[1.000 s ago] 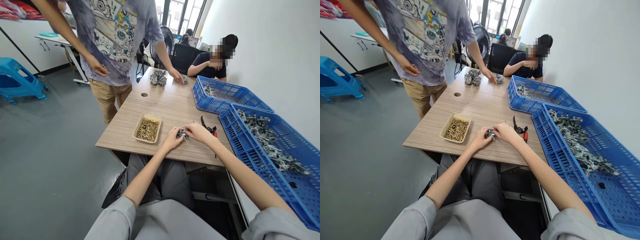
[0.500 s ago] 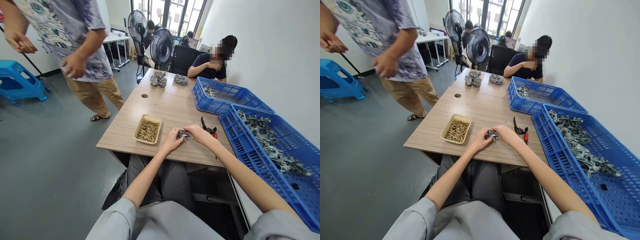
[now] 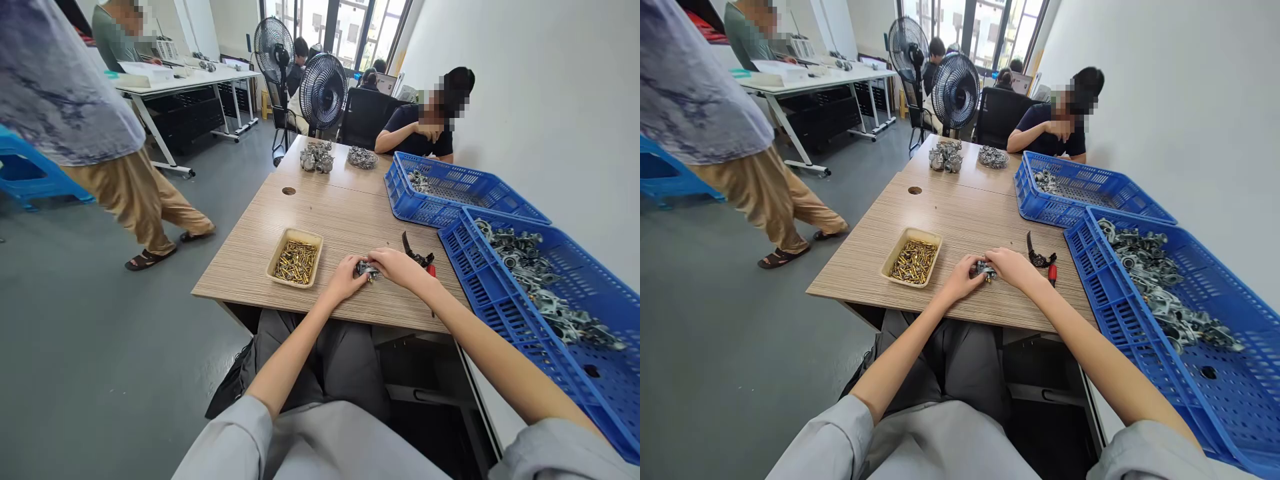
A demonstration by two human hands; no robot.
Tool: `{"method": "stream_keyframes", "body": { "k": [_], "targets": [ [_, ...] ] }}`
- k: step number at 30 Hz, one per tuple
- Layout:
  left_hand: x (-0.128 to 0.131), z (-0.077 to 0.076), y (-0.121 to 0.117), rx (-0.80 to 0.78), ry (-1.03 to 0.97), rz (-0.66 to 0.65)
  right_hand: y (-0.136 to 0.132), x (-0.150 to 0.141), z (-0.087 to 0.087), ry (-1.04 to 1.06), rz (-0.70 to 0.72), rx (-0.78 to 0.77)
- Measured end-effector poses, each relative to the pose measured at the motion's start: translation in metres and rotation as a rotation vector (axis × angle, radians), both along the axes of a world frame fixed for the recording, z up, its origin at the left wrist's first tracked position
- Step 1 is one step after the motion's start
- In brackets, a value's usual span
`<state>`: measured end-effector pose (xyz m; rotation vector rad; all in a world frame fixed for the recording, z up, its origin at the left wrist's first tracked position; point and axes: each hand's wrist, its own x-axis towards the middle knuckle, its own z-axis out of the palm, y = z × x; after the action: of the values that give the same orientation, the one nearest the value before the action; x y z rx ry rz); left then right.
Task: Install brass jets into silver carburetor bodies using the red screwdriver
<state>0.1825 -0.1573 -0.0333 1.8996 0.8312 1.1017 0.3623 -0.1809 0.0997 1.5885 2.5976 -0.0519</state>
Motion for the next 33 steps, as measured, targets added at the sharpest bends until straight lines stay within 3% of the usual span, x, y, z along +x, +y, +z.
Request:
{"method": "stream_keyframes", "body": {
  "k": [18, 33],
  "targets": [
    [-0.001, 0.004, -0.001, 0.022, 0.007, 0.002, -0.001, -0.011, 0.004, -0.105, -0.031, 0.035],
    [0.001, -0.002, 0.001, 0.011, 0.000, -0.007, -0.003, -0.020, 0.012, -0.213, -0.058, 0.042]
  ]
}}
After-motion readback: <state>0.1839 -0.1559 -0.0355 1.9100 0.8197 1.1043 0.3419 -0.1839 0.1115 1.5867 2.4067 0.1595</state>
